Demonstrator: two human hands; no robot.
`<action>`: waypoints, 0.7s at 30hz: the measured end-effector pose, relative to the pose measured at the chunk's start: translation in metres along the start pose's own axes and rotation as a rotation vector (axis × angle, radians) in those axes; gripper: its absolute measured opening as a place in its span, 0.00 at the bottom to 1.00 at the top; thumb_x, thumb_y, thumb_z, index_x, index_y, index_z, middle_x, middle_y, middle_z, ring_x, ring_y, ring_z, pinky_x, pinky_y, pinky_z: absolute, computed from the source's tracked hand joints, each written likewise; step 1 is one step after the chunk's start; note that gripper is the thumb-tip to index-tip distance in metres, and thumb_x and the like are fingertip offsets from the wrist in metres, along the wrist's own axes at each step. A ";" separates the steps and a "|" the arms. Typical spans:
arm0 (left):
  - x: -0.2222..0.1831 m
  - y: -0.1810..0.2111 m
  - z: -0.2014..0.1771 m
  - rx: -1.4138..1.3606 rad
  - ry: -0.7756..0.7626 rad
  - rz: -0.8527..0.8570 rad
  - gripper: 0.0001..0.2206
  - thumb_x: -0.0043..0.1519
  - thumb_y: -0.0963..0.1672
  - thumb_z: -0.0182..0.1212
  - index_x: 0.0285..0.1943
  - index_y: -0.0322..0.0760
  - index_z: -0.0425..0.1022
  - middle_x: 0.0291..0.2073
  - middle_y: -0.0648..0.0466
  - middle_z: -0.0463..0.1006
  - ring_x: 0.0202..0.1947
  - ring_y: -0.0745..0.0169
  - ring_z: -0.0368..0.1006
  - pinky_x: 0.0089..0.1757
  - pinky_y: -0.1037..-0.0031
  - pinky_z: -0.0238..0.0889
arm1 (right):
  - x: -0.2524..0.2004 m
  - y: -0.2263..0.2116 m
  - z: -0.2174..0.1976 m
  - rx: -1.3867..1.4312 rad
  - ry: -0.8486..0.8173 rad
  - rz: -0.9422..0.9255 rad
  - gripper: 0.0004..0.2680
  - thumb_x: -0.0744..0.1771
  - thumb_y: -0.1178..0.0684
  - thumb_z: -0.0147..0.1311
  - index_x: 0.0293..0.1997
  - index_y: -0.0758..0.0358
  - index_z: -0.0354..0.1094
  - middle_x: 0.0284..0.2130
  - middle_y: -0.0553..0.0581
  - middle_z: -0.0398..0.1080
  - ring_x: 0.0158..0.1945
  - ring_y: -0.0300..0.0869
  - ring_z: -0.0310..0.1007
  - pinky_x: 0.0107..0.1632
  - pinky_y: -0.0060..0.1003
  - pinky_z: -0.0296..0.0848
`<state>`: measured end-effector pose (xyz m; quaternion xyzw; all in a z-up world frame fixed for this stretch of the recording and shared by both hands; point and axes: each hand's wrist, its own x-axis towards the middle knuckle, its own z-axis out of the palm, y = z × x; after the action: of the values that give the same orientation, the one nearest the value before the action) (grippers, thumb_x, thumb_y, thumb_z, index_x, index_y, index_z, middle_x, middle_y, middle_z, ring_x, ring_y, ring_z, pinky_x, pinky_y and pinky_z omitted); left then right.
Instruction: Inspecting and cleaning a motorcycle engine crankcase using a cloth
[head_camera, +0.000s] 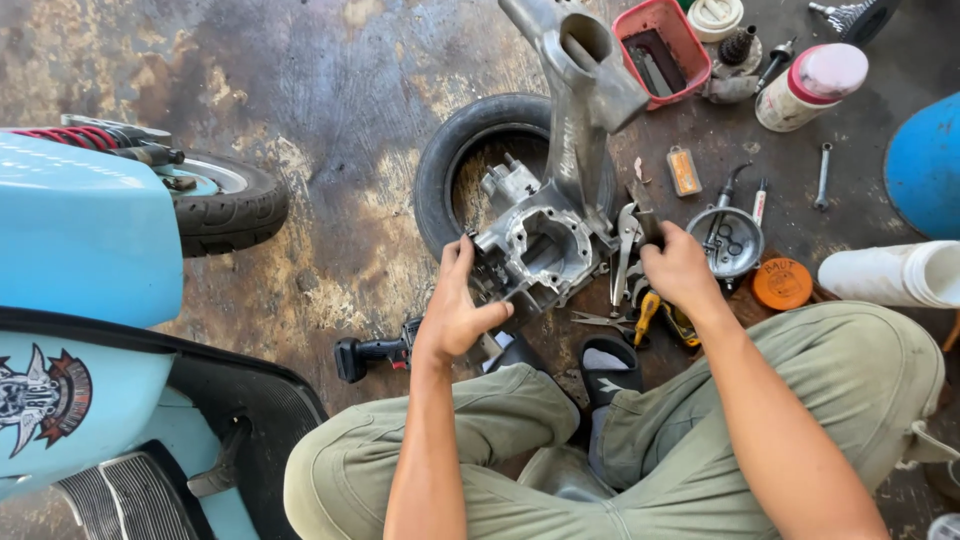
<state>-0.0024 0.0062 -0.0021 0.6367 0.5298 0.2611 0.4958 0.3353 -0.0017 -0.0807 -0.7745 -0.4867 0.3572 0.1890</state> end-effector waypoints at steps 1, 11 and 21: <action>0.000 -0.002 0.000 -0.004 -0.004 0.003 0.56 0.36 0.52 0.68 0.75 0.19 0.51 0.62 0.35 0.62 0.63 0.32 0.62 0.58 0.50 0.59 | 0.008 0.012 0.010 -0.003 0.005 0.003 0.12 0.64 0.52 0.48 0.49 0.61 0.73 0.42 0.69 0.75 0.54 0.65 0.72 0.56 0.61 0.68; 0.004 -0.006 0.003 0.015 -0.005 -0.051 0.55 0.36 0.52 0.68 0.75 0.21 0.50 0.63 0.39 0.62 0.62 0.34 0.64 0.56 0.51 0.61 | 0.068 0.066 0.070 0.112 0.145 0.143 0.11 0.62 0.56 0.51 0.46 0.60 0.76 0.38 0.66 0.77 0.54 0.63 0.73 0.55 0.57 0.71; 0.010 -0.003 -0.003 -0.013 -0.005 -0.054 0.55 0.37 0.52 0.68 0.77 0.23 0.49 0.64 0.39 0.61 0.62 0.35 0.64 0.55 0.51 0.61 | 0.124 0.132 0.127 0.053 0.134 0.285 0.20 0.63 0.57 0.49 0.64 0.54 0.63 0.51 0.68 0.74 0.60 0.61 0.70 0.62 0.57 0.68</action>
<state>-0.0035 0.0167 -0.0057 0.6194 0.5438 0.2493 0.5084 0.3571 0.0414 -0.2965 -0.8524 -0.3487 0.3407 0.1889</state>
